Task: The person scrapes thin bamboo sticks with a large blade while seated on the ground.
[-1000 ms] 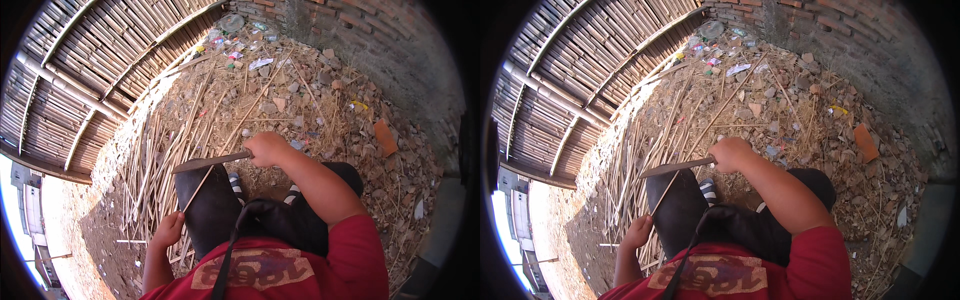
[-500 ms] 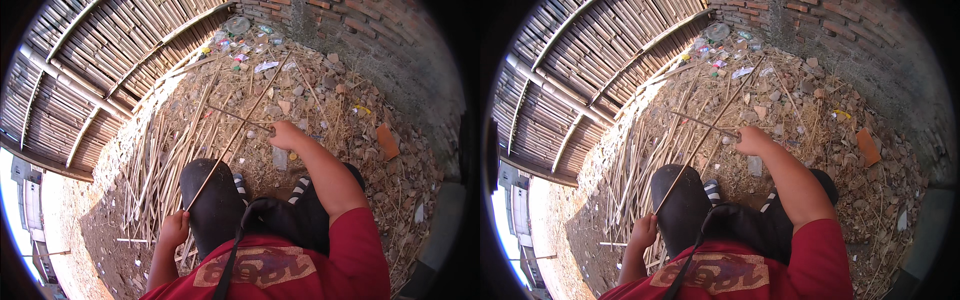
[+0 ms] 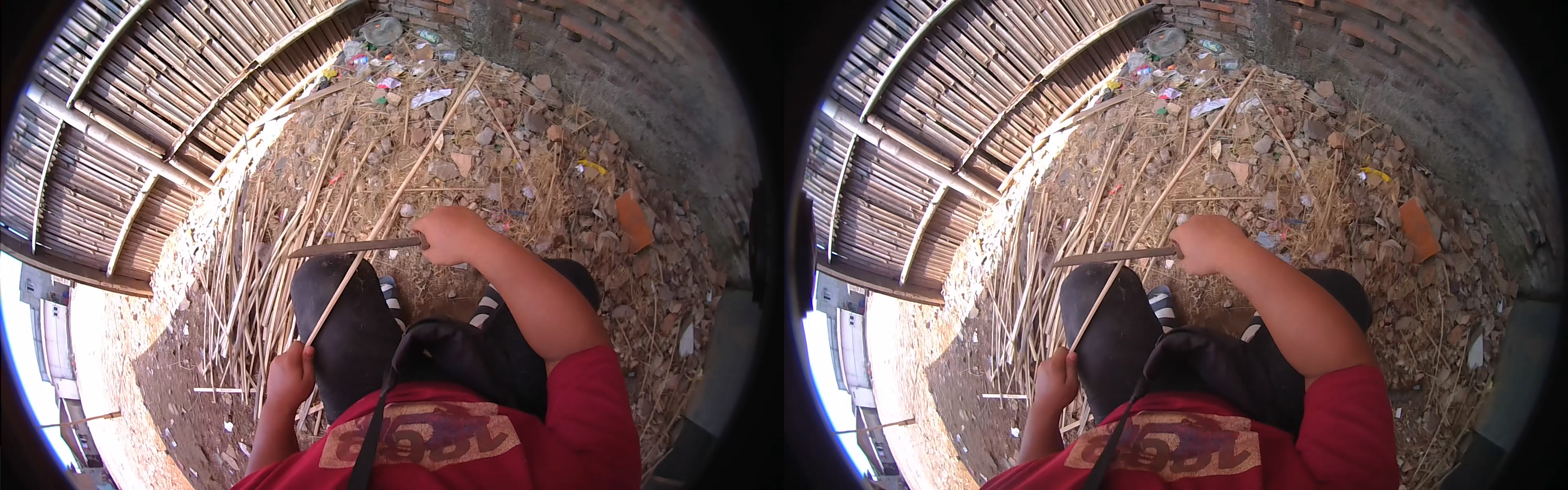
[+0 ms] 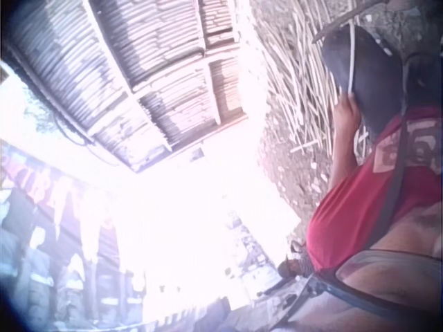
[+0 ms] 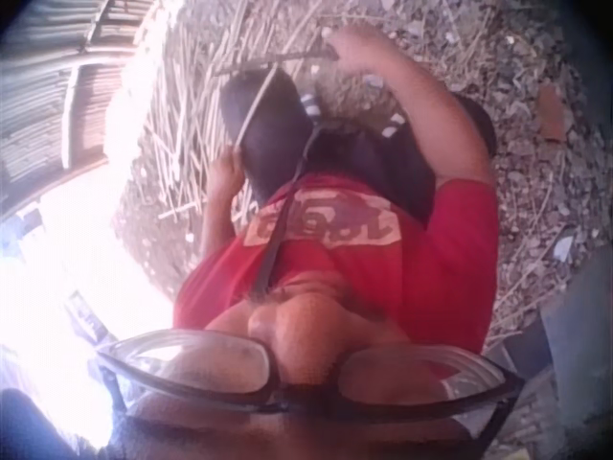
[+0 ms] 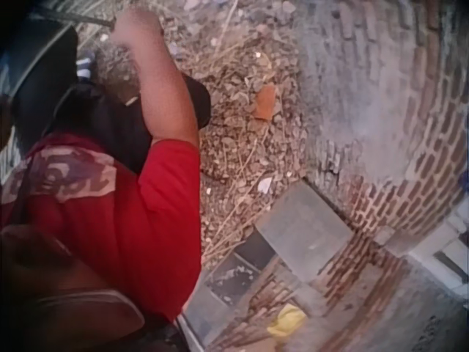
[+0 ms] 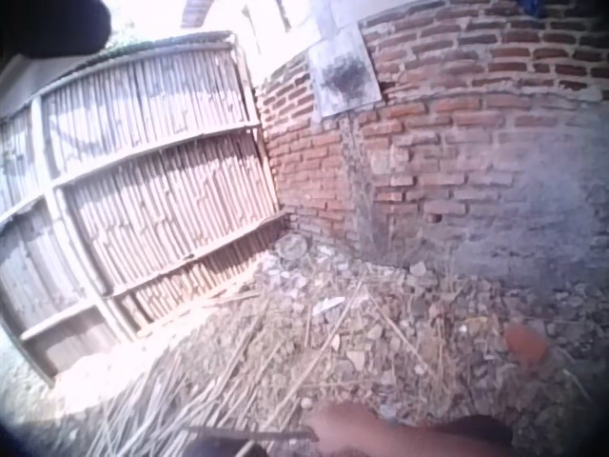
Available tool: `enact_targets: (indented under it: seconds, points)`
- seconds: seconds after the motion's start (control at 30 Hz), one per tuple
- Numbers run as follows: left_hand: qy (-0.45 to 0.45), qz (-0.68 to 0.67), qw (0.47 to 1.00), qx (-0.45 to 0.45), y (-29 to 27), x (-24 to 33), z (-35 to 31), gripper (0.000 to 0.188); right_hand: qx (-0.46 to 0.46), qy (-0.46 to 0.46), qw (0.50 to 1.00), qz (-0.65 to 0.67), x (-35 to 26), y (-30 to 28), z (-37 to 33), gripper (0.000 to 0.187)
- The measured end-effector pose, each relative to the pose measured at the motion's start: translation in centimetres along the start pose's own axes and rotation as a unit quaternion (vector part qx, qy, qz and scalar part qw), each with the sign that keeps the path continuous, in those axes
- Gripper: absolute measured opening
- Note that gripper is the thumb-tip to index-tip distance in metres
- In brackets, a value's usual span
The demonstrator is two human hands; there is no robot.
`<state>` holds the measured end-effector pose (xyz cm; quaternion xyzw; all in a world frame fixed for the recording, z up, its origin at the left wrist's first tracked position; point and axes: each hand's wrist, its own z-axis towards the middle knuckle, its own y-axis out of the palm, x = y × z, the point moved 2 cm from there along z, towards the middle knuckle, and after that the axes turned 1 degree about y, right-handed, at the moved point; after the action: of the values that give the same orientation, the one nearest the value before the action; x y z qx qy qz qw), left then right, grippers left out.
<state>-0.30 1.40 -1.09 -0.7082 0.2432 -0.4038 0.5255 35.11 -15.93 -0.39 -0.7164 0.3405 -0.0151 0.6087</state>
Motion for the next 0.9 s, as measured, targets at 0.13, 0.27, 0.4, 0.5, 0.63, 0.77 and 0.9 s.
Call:
enact_targets:
  seconds: [0.13,0.27,0.4,0.5,0.63,0.77,0.9]
  points:
    - [0.000,-0.004,1.000,0.010,0.9,-0.9,-0.3,0.030,-0.020,0.009,0.999,0.023,1.3,1.2,1.3,0.026]
    - [0.019,-0.007,1.000,0.019,0.6,-0.4,0.4,0.030,0.014,0.023,0.997,0.074,3.3,2.0,1.7,0.029]
    - [0.032,-0.026,0.999,0.018,0.6,-1.3,-0.4,0.031,0.005,0.005,0.999,0.032,0.9,1.4,1.4,0.029]
    - [0.011,-0.068,0.997,0.023,1.3,-1.0,0.6,0.034,0.002,0.051,0.998,0.035,5.5,3.7,2.7,0.027]
    - [0.008,-0.029,0.999,-0.018,-0.7,-0.6,0.6,0.032,0.046,0.052,0.993,0.092,4.5,2.2,2.0,0.025]
    - [0.026,-0.026,0.999,0.017,0.0,-1.0,-0.4,0.032,0.003,-0.015,1.000,-0.016,-0.8,0.7,0.9,0.030]
    - [0.028,-0.037,0.999,0.013,0.1,-1.2,0.9,0.033,0.106,0.154,0.967,0.171,10.1,3.9,4.1,0.048]
